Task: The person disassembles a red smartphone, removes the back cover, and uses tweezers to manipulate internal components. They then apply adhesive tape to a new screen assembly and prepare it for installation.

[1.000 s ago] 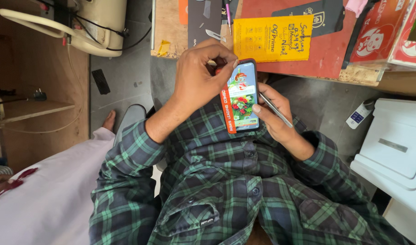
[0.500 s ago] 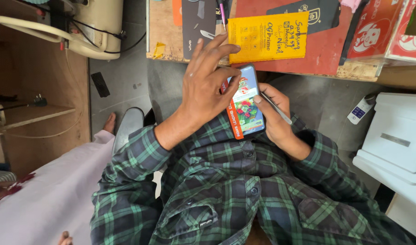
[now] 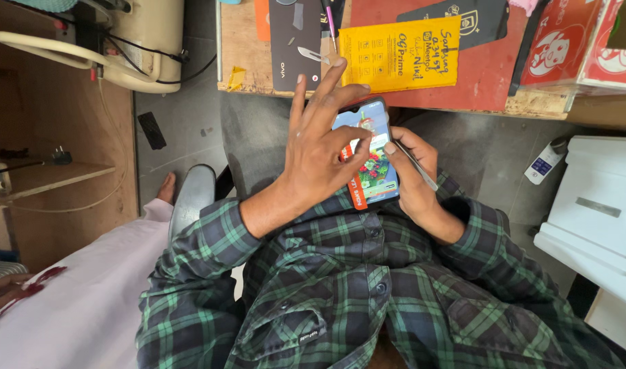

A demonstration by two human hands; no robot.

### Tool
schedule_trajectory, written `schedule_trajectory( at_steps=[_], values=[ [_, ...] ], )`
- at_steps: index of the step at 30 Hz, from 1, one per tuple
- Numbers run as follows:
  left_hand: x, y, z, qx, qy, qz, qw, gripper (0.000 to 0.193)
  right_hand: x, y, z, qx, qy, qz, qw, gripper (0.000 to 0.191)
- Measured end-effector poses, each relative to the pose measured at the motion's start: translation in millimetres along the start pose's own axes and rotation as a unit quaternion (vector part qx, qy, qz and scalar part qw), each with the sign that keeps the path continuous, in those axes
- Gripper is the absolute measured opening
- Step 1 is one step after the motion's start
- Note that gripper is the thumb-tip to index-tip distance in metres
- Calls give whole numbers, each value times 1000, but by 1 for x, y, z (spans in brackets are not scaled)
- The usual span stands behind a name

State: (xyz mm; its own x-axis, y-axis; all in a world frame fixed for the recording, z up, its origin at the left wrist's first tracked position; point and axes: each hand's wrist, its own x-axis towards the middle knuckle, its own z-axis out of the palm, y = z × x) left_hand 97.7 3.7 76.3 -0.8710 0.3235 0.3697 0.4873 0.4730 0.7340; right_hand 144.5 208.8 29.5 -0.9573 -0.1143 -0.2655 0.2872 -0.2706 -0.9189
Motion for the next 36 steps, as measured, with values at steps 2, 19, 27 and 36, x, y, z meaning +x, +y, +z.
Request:
schedule_trajectory(
  at_steps=[2,19,27,36],
  values=[
    [-2,4,1,-4,2,0,1000,9,0,0,0,-17,-1,-13,1000,23],
    [-10,8,2,-26,1,-5,1000,8,-1,-7,0,-81,-31,-48,995,29],
    [-15,9,3,-36,0,-9,999,8,-2,-1,-5,-76,-29,-50,995,28],
    [-16,6,5,-41,9,-6,999,8,-1,-4,-4,-82,-42,-63,994,30]
  ],
)
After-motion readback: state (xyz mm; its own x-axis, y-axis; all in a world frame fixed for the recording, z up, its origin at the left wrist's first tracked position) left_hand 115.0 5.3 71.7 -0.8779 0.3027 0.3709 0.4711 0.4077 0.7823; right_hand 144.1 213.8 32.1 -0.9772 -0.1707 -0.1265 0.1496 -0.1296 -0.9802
